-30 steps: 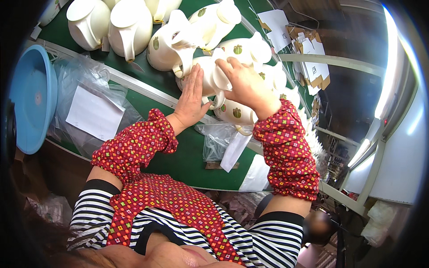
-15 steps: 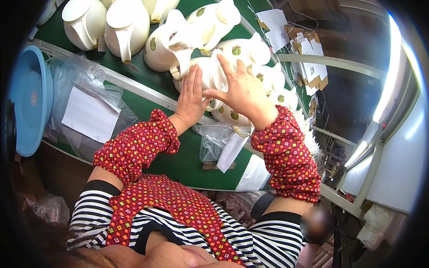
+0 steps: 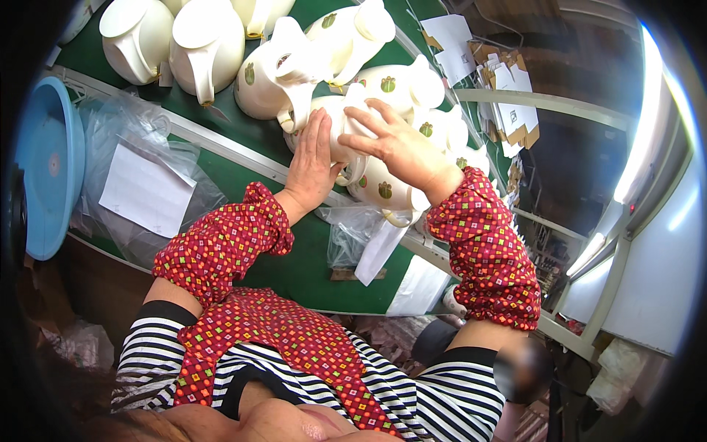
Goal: The person assembles white plastic pitchers by attaching lids and applying decorative stickers. They repeatedly pick up pitchers, secure the lids, and place stickers on the body before setting them aside.
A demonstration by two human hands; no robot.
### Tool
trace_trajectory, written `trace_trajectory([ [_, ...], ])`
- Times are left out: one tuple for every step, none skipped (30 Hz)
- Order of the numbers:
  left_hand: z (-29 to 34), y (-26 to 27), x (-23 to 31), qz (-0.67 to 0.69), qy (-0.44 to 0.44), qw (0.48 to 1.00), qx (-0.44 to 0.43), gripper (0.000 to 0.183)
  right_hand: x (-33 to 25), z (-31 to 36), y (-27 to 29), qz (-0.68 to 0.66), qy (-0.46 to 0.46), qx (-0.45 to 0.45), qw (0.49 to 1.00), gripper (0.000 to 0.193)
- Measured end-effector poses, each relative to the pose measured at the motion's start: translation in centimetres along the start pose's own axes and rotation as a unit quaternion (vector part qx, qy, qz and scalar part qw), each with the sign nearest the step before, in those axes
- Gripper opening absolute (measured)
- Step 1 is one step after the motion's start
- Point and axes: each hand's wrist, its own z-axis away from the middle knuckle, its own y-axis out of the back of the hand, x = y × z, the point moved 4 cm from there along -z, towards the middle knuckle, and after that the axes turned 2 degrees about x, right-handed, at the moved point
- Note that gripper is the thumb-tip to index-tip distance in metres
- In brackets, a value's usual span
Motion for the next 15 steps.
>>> trace_trajectory([
  [0.1, 0.0, -0.1, 0.002, -0.004, 1.000, 0.001, 0.107, 0.0, 0.1, 0.0, -0.005, 0.015, -0.002, 1.000, 0.058],
  [0.2, -0.1, -0.2, 0.004, -0.008, 1.000, 0.002, 0.107, 0.1, 0.2, 0.0, -0.009, 0.031, -0.003, 0.999, 0.057],
  [0.2, -0.2, -0.2, 0.007, -0.013, 1.000, 0.003, 0.108, 0.1, 0.3, 0.0, -0.014, 0.045, -0.005, 0.999, 0.056],
  [0.1, -0.1, -0.1, 0.009, -0.009, 1.000, 0.001, 0.108, 0.2, 0.4, -0.1, -0.005, 0.053, -0.008, 0.999, 0.052],
  [0.1, -0.1, 0.0, 0.011, -0.005, 1.000, -0.002, 0.108, 0.5, 0.2, -0.2, -0.015, 0.029, -0.015, 0.999, 0.054],
  [0.0, -0.1, 0.1, 0.014, -0.002, 1.000, -0.005, 0.108, 0.7, 0.0, -0.3, -0.024, 0.004, -0.023, 0.999, 0.056],
  [0.0, -0.1, 0.0, 0.009, -0.005, 1.000, -0.001, 0.107, 0.8, -0.3, -0.4, -0.033, -0.018, -0.030, 0.999, 0.059],
  [0.1, -0.1, 0.0, 0.005, -0.009, 1.000, 0.002, 0.107, 0.5, -0.3, -0.1, -0.021, -0.024, -0.037, 0.999, 0.059],
  [0.1, -0.1, -0.1, 0.002, -0.013, 1.000, 0.004, 0.106, 0.0, -0.2, 0.4, -0.009, -0.031, -0.043, 0.999, 0.060],
  [0.1, -0.2, -0.2, -0.001, -0.015, 1.000, 0.007, 0.106, -0.5, -0.1, 0.6, 0.002, -0.036, -0.048, 0.998, 0.063],
  [0.2, -0.4, -0.3, -0.004, -0.016, 1.000, 0.010, 0.106, -0.6, -0.1, 0.7, -0.020, -0.119, -0.007, 0.993, 0.068],
  [0.3, -0.5, -0.4, -0.007, -0.017, 1.000, 0.013, 0.106, -1.1, -0.3, 0.6, -0.042, -0.200, 0.033, 0.978, 0.074],
  [0.2, -0.5, -0.4, -0.006, -0.019, 1.000, 0.012, 0.107, -1.2, -0.1, 0.5, -0.064, -0.284, 0.074, 0.954, 0.081],
  [0.2, -0.5, -0.3, -0.005, -0.022, 1.000, 0.010, 0.107, -0.8, -0.1, 0.1, -0.106, -0.353, 0.024, 0.929, 0.086],
  [0.2, -0.6, -0.3, -0.005, -0.024, 1.000, 0.009, 0.107, -0.6, -0.4, -0.1, -0.126, -0.373, 0.002, 0.919, 0.083],
])
